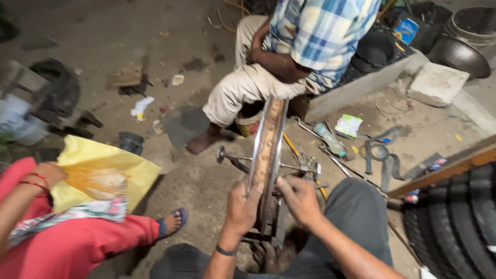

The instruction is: The person sits on the floor and uses a metal tool to scrape and clean the inner rim of a bicycle wheel. They repeatedly rotate the wheel and scrape different sections of the rim while another person sits nearby.

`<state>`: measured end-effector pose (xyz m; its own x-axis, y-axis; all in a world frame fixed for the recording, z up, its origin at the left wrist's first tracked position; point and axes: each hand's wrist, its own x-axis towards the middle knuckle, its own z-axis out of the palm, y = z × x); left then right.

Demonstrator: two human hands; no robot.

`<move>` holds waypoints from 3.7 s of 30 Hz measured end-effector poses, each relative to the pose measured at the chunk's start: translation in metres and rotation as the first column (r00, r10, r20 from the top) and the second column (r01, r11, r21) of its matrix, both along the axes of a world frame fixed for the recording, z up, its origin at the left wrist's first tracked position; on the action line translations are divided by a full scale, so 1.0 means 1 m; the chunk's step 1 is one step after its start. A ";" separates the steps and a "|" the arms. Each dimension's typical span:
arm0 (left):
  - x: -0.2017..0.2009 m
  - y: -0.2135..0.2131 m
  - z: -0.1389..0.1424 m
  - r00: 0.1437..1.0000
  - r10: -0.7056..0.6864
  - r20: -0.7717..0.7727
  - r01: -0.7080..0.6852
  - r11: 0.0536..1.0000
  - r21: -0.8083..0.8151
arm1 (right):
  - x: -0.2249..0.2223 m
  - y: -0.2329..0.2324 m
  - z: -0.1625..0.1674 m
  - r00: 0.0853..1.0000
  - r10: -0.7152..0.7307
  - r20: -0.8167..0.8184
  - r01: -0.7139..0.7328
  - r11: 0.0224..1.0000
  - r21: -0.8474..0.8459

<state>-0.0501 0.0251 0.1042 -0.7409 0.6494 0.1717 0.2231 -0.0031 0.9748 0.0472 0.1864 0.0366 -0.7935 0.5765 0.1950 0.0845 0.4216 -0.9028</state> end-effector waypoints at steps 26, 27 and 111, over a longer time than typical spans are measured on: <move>0.019 -0.007 -0.023 0.998 0.022 0.059 -0.029 0.991 0.134 | 0.011 0.022 0.018 0.966 0.154 -0.208 -0.256 0.683 -0.684; 0.019 -0.006 -0.023 0.998 0.037 0.053 -0.043 0.992 0.117 | 0.014 0.024 0.016 0.967 0.199 -0.159 -0.254 0.724 -0.642; 0.026 -0.022 -0.003 0.971 0.234 -0.057 -0.208 0.935 0.286 | 0.018 0.001 -0.077 0.967 0.236 -0.092 -0.238 0.971 -0.011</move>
<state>-0.0238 0.0029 0.1015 -0.8337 0.3887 0.3921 0.3344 -0.2097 0.9188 0.0651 0.1874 -0.0404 -0.8878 0.3793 0.2608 -0.0969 0.4000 -0.9114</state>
